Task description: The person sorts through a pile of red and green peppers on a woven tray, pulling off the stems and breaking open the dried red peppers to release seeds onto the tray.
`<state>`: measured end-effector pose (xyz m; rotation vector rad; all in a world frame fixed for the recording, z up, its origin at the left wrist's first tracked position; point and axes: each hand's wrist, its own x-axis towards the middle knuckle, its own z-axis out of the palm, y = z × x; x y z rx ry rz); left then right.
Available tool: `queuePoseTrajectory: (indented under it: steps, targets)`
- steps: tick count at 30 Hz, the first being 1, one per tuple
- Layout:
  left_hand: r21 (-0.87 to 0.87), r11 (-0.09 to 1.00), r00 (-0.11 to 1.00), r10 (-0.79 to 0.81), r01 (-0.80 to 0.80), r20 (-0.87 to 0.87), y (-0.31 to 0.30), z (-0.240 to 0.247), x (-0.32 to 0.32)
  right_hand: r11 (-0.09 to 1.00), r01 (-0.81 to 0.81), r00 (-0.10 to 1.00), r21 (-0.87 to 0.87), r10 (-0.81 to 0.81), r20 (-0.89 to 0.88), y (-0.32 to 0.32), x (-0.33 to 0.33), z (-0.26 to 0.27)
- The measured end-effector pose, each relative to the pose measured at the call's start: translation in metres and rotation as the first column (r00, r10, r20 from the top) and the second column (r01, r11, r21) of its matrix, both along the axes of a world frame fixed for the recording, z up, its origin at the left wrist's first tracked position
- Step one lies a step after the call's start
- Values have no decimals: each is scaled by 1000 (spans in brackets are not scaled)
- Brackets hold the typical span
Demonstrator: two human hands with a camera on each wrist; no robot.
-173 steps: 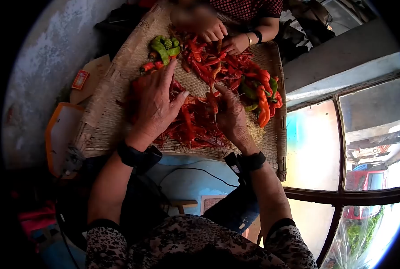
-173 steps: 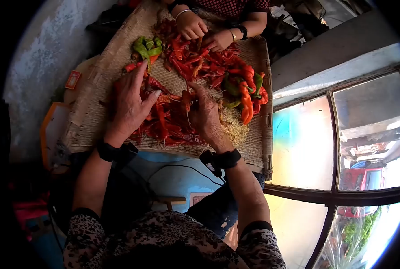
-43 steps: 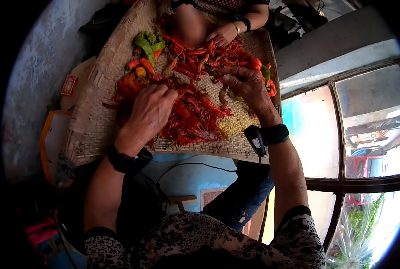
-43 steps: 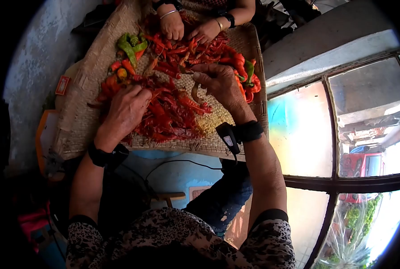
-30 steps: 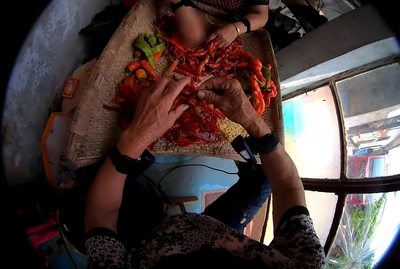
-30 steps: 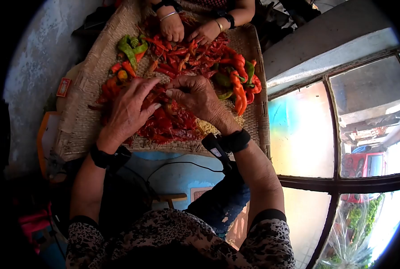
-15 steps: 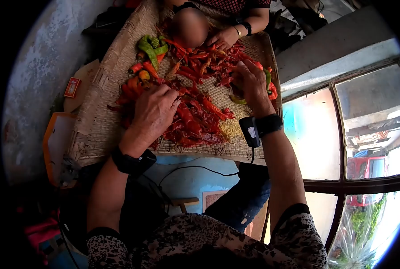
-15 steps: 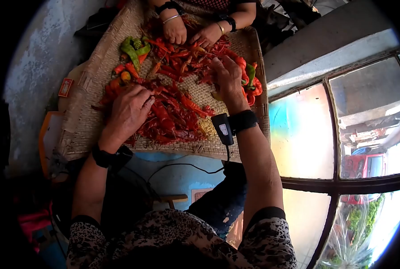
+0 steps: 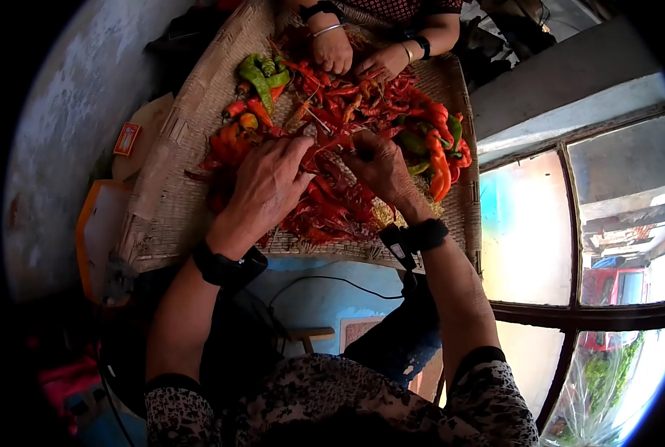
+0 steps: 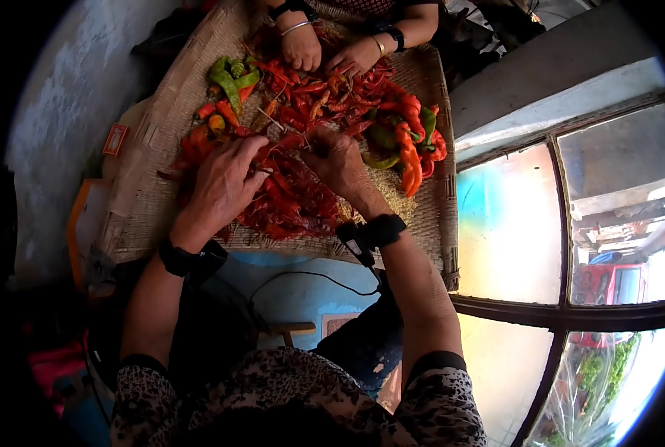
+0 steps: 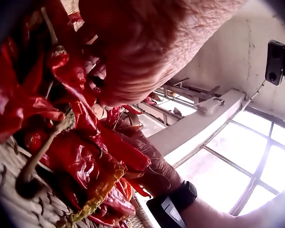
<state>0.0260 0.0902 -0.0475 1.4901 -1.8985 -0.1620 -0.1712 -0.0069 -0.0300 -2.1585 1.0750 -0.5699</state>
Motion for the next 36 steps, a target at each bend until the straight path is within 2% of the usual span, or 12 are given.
queuePoseTrajectory:
  steps: [2, 4, 6, 8, 9, 12, 17, 22, 27, 30, 33, 36]
  targets:
    - [-96, 995, 987, 6, -22, -163, -3, -1, -5, 998, -52, 998, -41, 53, 22, 7, 4, 11]
    - [-69, 997, 981, -36, 23, -189, 1, 9, -7, 971, -128, 989, -201, 140, 49, 16, 8, 15]
    - [-47, 996, 973, -79, 71, -217, 0, 8, -7, 960, -175, 983, -217, 184, 23, 25, 14, 25]
    - [-253, 959, 955, -190, 131, -227, -9, -5, -6, 898, -270, 954, -348, 298, 28, 29, 19, 25]
    - [-251, 959, 955, -189, 130, -227, -8, -1, -3, 898, -271, 954, -346, 299, 28, 32, 20, 26]
    - [-46, 989, 809, -141, 140, -570, -6, 8, 5, 954, -235, 967, -187, 249, 54, 38, 21, 29]
    - [21, 999, 899, -28, 41, -438, -3, 2, 10, 974, -88, 963, 208, 30, 269, 16, 1, 9]
    - [1, 1000, 947, 0, 0, -322, -2, 3, 9, 942, -142, 867, 304, -30, 497, 19, 0, 31]
    - [-102, 994, 951, -3, -30, -308, -4, -6, 5, 935, -153, 855, 320, -36, 517, 20, -1, 37]
    - [26, 999, 964, 34, -28, -265, -5, -2, 8, 927, -37, 881, 373, -146, 451, 11, -5, 46]
    - [47, 999, 922, -3, 23, -388, -4, 3, 5, 935, 89, 592, 343, -326, 737, -24, -6, 45]
    - [40, 999, 931, 14, 0, -364, -3, 6, 5, 848, 276, 658, 453, -510, 554, -39, -23, 34]
